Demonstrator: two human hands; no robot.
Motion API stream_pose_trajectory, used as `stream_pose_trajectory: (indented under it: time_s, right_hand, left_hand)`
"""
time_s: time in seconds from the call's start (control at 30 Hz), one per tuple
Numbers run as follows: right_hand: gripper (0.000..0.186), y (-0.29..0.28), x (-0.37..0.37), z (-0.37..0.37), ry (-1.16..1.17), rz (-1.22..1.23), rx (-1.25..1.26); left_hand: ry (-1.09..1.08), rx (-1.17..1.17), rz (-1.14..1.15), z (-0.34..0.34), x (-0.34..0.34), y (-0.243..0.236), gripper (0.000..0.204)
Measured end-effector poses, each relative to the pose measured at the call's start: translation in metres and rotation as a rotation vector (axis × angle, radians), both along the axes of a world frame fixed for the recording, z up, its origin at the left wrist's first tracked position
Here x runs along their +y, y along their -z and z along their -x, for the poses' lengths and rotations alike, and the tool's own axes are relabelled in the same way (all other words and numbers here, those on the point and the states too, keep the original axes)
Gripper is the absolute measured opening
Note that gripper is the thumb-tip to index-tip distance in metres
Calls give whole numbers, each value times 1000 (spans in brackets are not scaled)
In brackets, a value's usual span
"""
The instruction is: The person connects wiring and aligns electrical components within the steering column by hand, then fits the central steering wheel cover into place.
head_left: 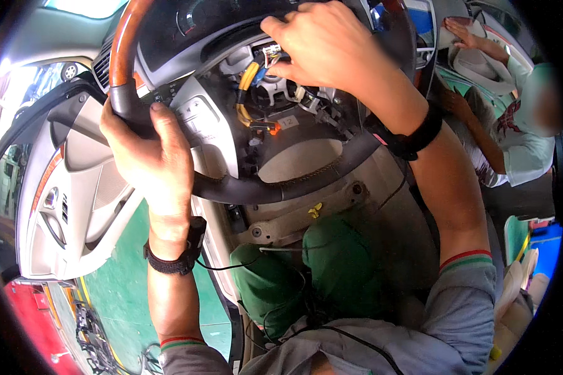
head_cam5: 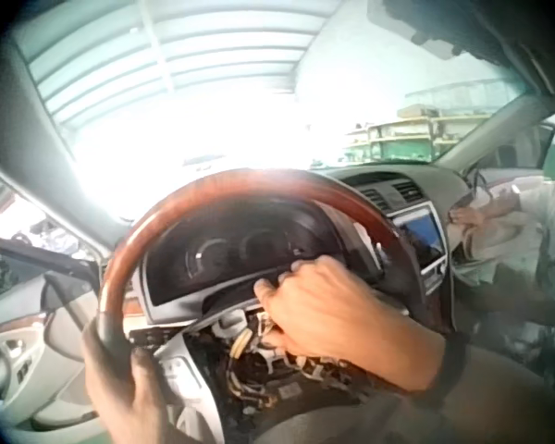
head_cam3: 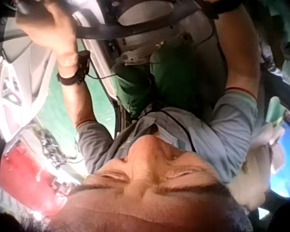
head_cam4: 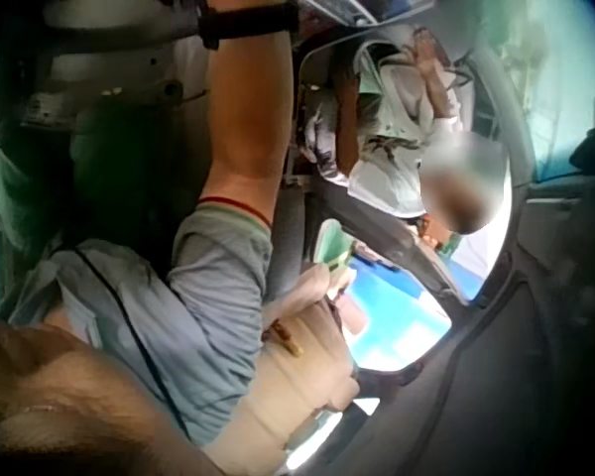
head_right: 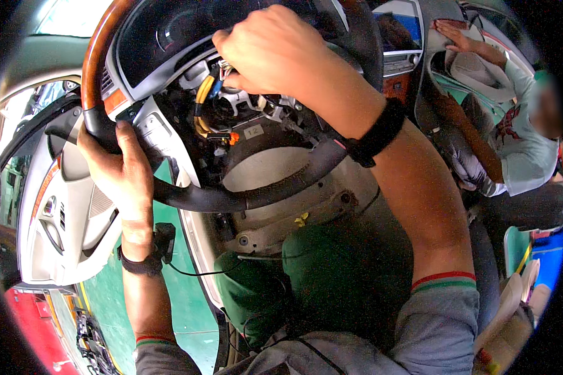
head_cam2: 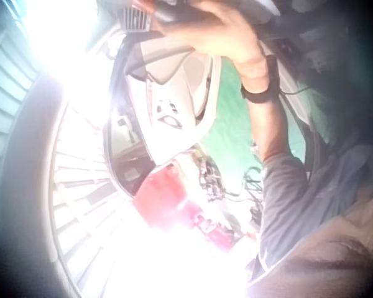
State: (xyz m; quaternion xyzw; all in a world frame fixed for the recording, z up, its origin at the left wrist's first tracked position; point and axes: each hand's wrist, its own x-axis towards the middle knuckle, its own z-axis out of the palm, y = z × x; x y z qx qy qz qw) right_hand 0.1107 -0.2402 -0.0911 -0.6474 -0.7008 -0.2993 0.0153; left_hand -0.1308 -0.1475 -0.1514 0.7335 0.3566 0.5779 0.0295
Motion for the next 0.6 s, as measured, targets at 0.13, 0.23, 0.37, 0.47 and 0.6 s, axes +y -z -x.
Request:
stream_pose_trajectory:
  time_s: [0.13, 0.23, 0.37, 0.47, 0.6]
  right_hand:
    - [50, 8, 4, -7, -48, -121, 38]
    - [29, 25, 2, -1, -331, -568, 152]
    - [36, 91, -43, 49, -281, -507, 680]
    - [41, 121, -55, 74, -142, -317, 1054]
    - [40, 127, -47, 77, -153, -342, 1132]
  left_hand:
    - [3, -10, 5, -1, -1, -3, 50]
    - [-23, 8, -35, 0, 4, 0, 50]
    - [-35, -5, 25, -2, -1, 3, 52]
    - [-40, -14, -92, -2, 3, 6, 47]
    - [-73, -10, -110, -4, 5, 8, 47]
